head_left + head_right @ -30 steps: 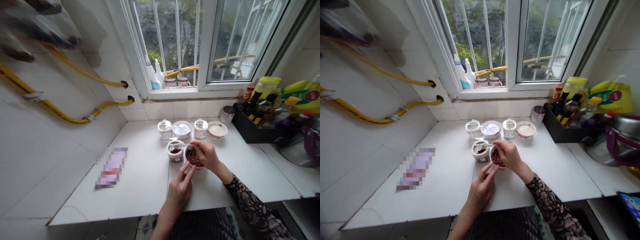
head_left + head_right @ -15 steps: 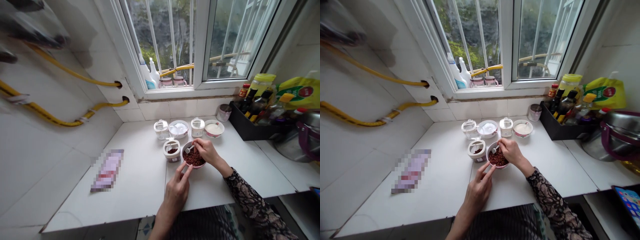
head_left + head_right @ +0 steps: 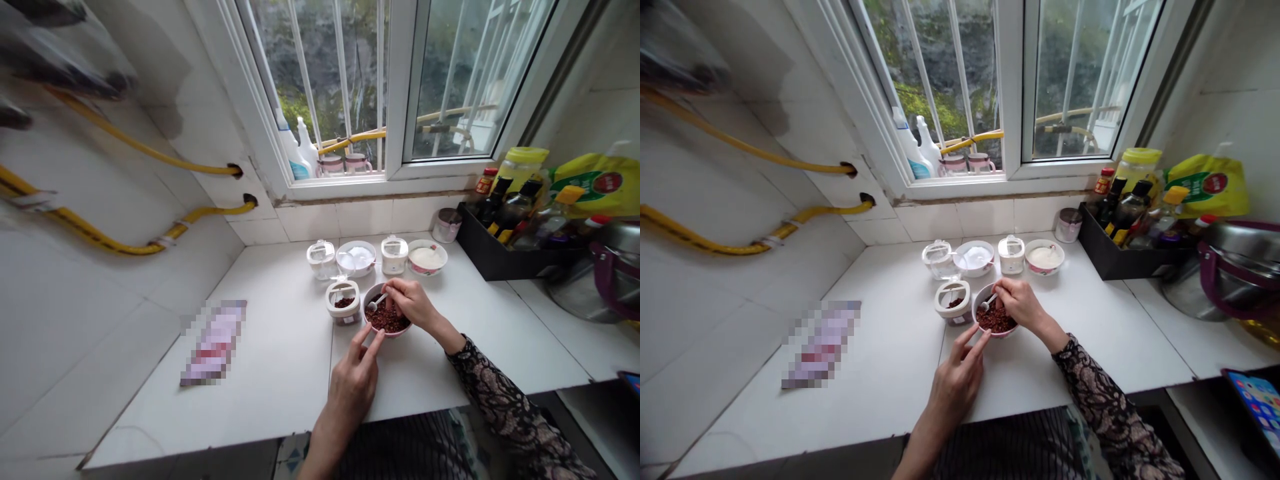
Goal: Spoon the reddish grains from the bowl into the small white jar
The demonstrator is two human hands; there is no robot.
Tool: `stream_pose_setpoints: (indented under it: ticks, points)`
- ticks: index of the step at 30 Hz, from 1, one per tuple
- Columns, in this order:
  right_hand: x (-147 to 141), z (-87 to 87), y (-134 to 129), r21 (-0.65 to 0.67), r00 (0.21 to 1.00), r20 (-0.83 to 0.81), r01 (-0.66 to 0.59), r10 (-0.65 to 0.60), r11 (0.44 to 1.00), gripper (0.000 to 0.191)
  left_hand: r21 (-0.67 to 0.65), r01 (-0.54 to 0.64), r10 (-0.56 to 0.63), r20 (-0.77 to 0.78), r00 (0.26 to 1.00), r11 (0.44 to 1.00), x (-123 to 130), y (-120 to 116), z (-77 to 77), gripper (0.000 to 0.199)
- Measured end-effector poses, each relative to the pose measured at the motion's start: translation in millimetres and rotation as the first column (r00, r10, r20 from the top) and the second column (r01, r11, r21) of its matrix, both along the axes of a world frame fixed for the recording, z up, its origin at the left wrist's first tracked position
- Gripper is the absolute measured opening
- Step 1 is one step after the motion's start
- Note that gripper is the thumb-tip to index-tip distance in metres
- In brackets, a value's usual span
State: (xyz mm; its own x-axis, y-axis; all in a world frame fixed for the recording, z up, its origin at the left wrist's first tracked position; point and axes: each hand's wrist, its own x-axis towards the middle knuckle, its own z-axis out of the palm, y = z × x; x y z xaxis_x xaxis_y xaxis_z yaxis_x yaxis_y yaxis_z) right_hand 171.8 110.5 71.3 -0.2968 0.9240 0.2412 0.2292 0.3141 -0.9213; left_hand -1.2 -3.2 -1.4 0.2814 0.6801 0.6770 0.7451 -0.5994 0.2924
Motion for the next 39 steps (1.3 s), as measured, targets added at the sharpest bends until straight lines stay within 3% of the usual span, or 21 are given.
stream_pose_setpoints:
  ticks: [6,15,26,31,34,39]
  points:
    - [5,0.4,5,-0.074,0.993,-0.096,0.058,-0.065,0.996,0.022,0.008,-0.004,0.004,0.001,1.0,1.0,0,0,-0.7,0.061]
    - [8,-3.8,8,-0.016,0.995,-0.068,0.071,-0.072,0.997,0.021,0.006,0.0,0.0,-0.007,1.0,1.0,-1,0,-0.3,0.059]
    - [10,1.4,11,-0.222,0.955,-0.282,0.026,-0.09,0.975,0.029,0.004,-0.002,0.002,0.001,1.0,1.0,0,0,-0.3,0.061]
    - [8,6.1,10,-0.232,0.932,-0.354,-0.001,-0.083,0.973,0.034,0.006,0.002,-0.002,0.001,1.0,1.0,0,0,-0.6,0.063]
    - [6,6.3,8,-0.178,0.943,-0.323,0.019,-0.077,0.984,0.033,0.004,0.002,-0.002,-0.001,1.0,1.0,0,0,-0.5,0.064]
    - [3,5.0,1,-0.057,0.997,-0.077,0.019,-0.023,0.998,0.02,0.014,0.007,-0.007,0.014,1.0,1.0,1,1,-0.8,0.063]
